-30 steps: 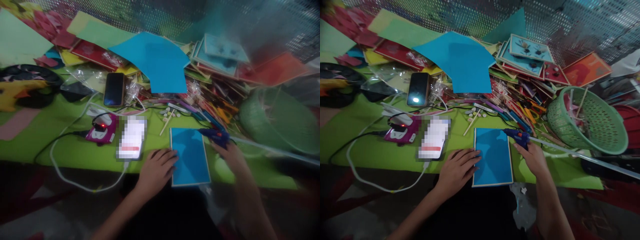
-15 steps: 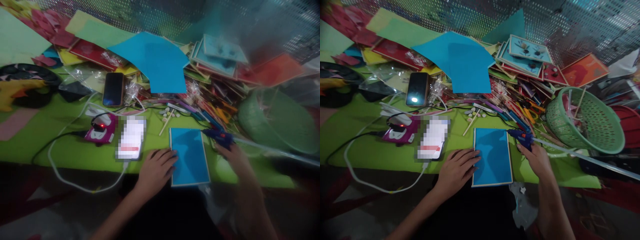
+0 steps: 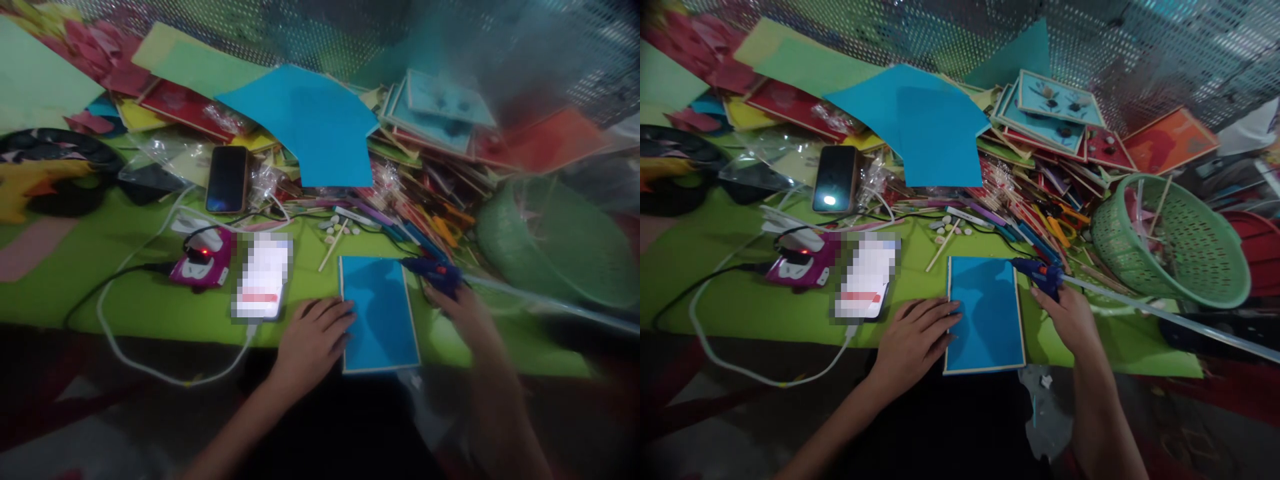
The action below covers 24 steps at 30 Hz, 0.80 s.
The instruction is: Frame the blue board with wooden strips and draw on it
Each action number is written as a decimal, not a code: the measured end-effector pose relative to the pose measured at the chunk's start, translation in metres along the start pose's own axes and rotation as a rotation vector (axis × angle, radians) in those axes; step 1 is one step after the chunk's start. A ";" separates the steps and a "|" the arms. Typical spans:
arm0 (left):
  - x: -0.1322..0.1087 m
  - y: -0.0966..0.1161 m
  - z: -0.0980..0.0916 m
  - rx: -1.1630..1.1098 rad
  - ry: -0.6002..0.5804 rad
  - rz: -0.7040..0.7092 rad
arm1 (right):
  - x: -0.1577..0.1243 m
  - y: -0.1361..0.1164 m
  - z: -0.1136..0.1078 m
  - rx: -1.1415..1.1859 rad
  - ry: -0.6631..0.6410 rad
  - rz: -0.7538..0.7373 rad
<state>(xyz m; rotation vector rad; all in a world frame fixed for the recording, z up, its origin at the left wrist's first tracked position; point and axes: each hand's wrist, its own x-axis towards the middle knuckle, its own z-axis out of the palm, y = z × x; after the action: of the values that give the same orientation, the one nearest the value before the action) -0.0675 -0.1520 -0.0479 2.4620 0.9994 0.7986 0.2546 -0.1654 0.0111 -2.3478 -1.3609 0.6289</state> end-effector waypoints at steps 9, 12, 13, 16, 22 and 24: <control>0.001 -0.001 -0.001 0.011 -0.012 0.015 | -0.009 -0.008 -0.011 0.362 0.035 0.091; 0.002 -0.003 -0.002 0.017 -0.001 0.028 | -0.016 -0.004 -0.022 0.535 0.173 0.105; 0.002 -0.003 -0.002 0.022 0.002 0.035 | -0.018 0.001 -0.025 0.572 0.230 0.109; 0.002 -0.006 -0.003 0.041 -0.018 0.049 | -0.020 0.021 -0.033 0.610 0.394 0.174; 0.003 -0.008 -0.003 0.061 -0.008 0.091 | -0.018 0.064 -0.043 0.519 0.517 0.333; 0.003 -0.008 -0.003 0.063 -0.005 0.103 | -0.018 0.073 -0.043 0.445 0.510 0.364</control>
<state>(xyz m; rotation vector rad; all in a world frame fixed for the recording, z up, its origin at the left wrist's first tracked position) -0.0720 -0.1439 -0.0483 2.5855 0.9151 0.8037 0.3224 -0.2192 0.0134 -2.1793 -0.5160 0.3394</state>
